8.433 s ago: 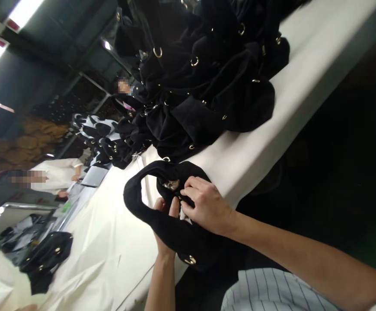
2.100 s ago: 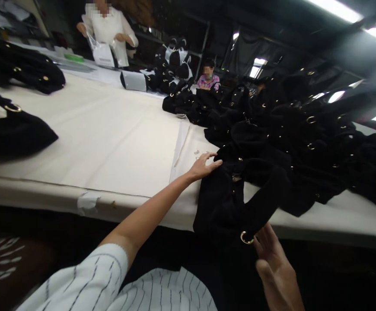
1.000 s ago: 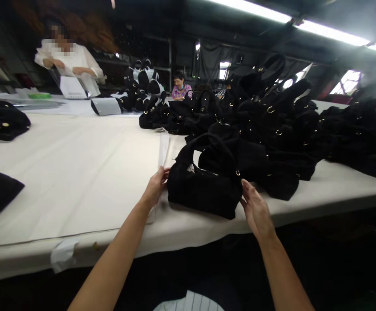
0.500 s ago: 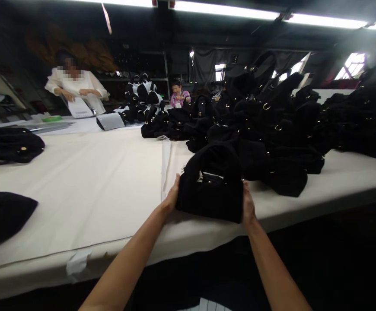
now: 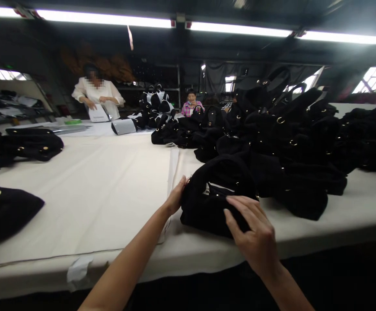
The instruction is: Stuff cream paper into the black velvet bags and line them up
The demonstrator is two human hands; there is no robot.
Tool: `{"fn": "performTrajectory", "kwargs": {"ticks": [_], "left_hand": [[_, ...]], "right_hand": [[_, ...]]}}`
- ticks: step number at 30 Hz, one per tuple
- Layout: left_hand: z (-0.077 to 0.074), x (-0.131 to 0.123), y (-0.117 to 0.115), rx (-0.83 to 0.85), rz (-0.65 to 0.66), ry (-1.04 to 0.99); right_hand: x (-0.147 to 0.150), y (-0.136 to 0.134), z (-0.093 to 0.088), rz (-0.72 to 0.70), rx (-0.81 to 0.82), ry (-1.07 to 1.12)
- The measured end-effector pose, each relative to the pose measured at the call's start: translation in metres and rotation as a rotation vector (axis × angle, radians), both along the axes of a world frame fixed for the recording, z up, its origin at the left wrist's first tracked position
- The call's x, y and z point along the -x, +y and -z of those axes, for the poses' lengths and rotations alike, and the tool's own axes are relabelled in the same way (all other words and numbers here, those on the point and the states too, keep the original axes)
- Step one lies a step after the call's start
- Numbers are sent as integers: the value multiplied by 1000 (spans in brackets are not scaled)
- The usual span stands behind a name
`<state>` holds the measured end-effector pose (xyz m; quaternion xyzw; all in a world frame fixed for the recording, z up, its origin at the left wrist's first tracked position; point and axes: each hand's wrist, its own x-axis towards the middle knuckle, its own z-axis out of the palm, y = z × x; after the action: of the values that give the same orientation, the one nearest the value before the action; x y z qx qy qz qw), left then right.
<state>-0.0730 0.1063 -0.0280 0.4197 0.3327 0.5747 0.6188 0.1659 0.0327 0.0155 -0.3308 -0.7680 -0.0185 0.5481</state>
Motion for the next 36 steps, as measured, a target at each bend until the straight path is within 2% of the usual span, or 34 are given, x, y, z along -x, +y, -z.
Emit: {"fn": "performTrajectory", "kwargs": {"ticks": [4,7,10,15,17,20,25,28,31,33,36], "left_hand": [[0,-10,3,5,-30,24],[4,-9,-1,-52,-56,36],[7,-6,-5,-122,-54,71],[5,-5,-7,-229,-145,193],[3,-3,-8,-262,-183,233],[-1,1,-7,-330,-145,313],[-7,9,-2,-346,-146,463],[-11,11,0,-362,-148,504],[-12,12,0,-404,-194,612],[-12,11,1,-403,-231,676],[-10,8,4,-380,-279,696]], "right_hand": [[28,32,2,-41,165,-304],[41,45,1,-20,347,-370],[52,48,-7,-23,496,-348],[63,63,-19,-271,644,-272],[63,69,-19,-265,719,-193],[63,77,-15,-218,798,-95],[70,89,-15,-280,972,30],[69,86,-18,-306,898,55],[58,71,-18,-191,748,56],[48,60,-13,-44,570,10],[38,55,3,119,179,-202]]}}
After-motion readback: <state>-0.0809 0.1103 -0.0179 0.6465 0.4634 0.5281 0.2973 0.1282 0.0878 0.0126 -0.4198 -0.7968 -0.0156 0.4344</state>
